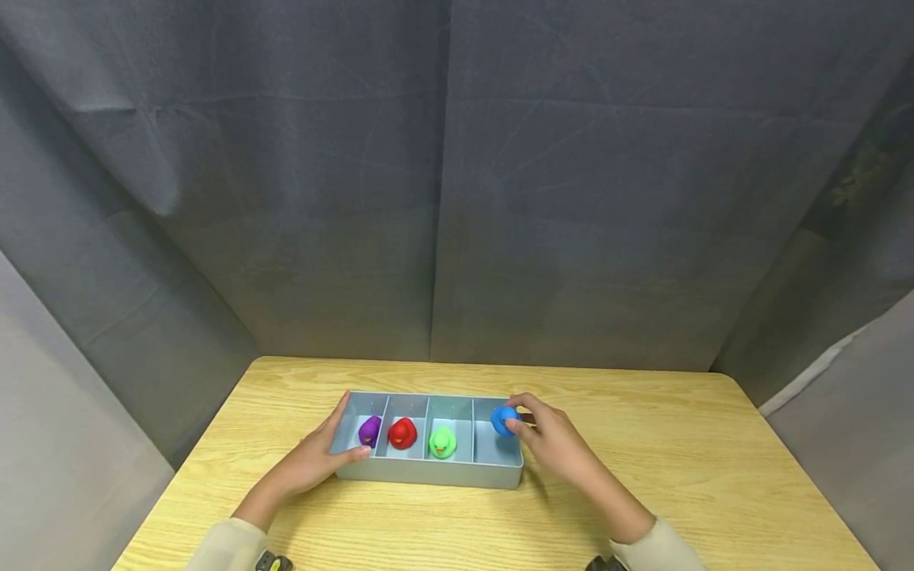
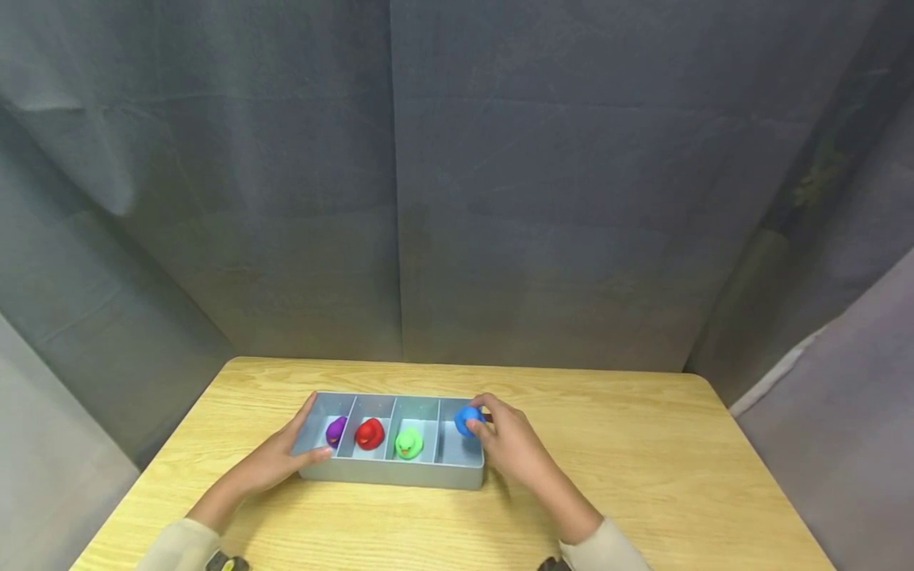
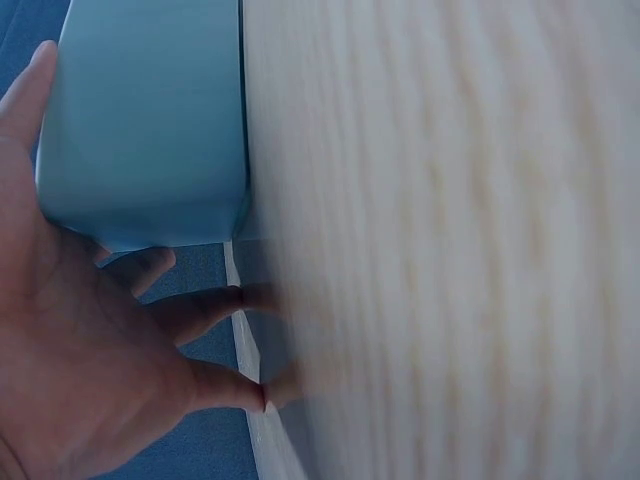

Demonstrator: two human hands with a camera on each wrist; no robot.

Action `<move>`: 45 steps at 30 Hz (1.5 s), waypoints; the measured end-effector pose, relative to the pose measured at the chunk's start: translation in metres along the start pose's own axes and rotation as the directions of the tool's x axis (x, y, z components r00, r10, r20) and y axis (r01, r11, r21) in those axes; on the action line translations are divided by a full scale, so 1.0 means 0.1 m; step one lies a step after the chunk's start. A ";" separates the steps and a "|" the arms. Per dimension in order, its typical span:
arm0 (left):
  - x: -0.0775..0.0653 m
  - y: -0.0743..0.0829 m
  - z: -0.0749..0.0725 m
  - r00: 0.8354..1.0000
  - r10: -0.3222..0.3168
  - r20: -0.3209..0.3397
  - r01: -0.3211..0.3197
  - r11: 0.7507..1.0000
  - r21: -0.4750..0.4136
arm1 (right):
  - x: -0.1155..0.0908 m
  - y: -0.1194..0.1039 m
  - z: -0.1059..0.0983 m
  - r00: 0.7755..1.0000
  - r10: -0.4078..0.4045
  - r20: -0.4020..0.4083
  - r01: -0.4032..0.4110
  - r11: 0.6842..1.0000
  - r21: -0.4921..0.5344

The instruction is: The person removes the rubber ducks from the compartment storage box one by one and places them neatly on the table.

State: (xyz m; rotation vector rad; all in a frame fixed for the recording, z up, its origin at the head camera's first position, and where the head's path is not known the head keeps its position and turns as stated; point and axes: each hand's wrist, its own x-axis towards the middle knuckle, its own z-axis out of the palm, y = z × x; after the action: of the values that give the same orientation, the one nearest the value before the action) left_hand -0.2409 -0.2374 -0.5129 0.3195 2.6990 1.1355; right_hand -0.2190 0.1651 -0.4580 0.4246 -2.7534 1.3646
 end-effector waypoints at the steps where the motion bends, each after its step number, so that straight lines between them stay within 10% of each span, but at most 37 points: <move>1: 0.00 0.00 0.00 1.000 -0.003 0.000 0.003 1.000 0.000 | 0.00 0.00 -0.01 1.000 -0.003 -0.002 0.003 1.000 -0.001; 45: -0.01 -0.03 0.00 1.000 0.014 0.012 -0.014 1.000 0.002 | -0.21 0.47 -0.27 0.996 0.082 0.038 -0.083 0.996 0.023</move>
State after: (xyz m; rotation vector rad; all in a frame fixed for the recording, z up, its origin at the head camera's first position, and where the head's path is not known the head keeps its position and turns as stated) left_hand -0.2402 -0.2397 -0.5149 0.3453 2.6918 1.1305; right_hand -0.2132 0.2183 -0.4813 0.3440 -2.8166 1.4237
